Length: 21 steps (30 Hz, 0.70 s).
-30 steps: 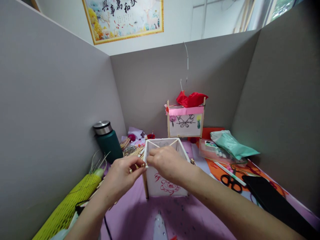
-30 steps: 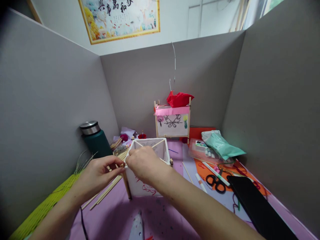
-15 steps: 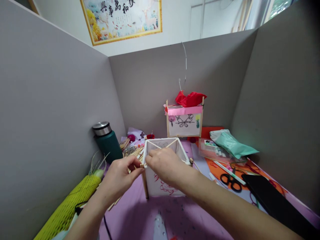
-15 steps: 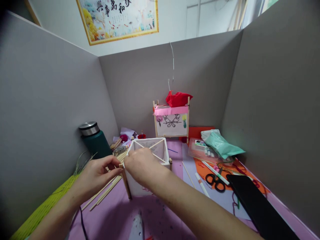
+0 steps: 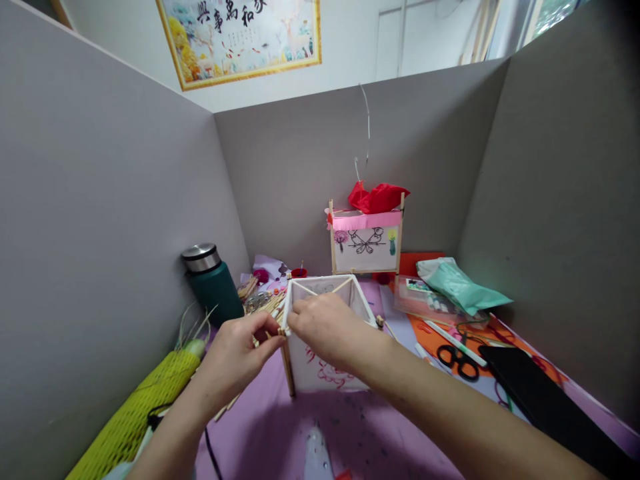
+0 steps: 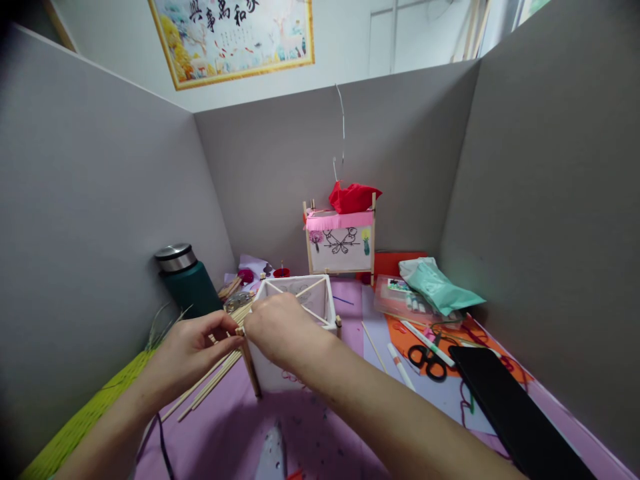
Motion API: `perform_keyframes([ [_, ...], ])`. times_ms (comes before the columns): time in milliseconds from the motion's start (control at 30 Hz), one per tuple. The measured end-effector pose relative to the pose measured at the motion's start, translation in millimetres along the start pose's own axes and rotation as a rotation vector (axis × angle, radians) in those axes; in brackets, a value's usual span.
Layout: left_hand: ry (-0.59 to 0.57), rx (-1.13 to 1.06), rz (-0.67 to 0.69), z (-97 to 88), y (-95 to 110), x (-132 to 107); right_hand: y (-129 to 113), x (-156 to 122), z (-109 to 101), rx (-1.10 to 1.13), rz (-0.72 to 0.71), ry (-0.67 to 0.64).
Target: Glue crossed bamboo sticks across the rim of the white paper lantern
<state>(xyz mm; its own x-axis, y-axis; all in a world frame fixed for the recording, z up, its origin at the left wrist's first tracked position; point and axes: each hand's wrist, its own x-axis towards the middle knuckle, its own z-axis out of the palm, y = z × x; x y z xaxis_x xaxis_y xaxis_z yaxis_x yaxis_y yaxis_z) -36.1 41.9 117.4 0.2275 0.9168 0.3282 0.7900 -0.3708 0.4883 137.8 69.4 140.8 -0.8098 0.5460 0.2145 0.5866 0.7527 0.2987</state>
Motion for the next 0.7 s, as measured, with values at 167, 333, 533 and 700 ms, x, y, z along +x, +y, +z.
perform_keyframes([
  [167,0.005,0.003,0.006,-0.4,0.9,0.8,-0.1,0.2,-1.9,-0.001,0.009,-0.022],
  [333,-0.002,-0.003,0.006,0.6,0.1,1.0,-0.1,1.5,2.3,0.009,0.026,-0.001],
  [533,-0.017,-0.014,-0.014,0.7,-0.8,0.6,0.5,2.9,3.5,0.013,0.035,0.016],
  [700,-0.013,0.002,-0.001,0.1,0.1,0.5,-3.1,4.7,-0.8,-0.018,0.059,-0.013],
])
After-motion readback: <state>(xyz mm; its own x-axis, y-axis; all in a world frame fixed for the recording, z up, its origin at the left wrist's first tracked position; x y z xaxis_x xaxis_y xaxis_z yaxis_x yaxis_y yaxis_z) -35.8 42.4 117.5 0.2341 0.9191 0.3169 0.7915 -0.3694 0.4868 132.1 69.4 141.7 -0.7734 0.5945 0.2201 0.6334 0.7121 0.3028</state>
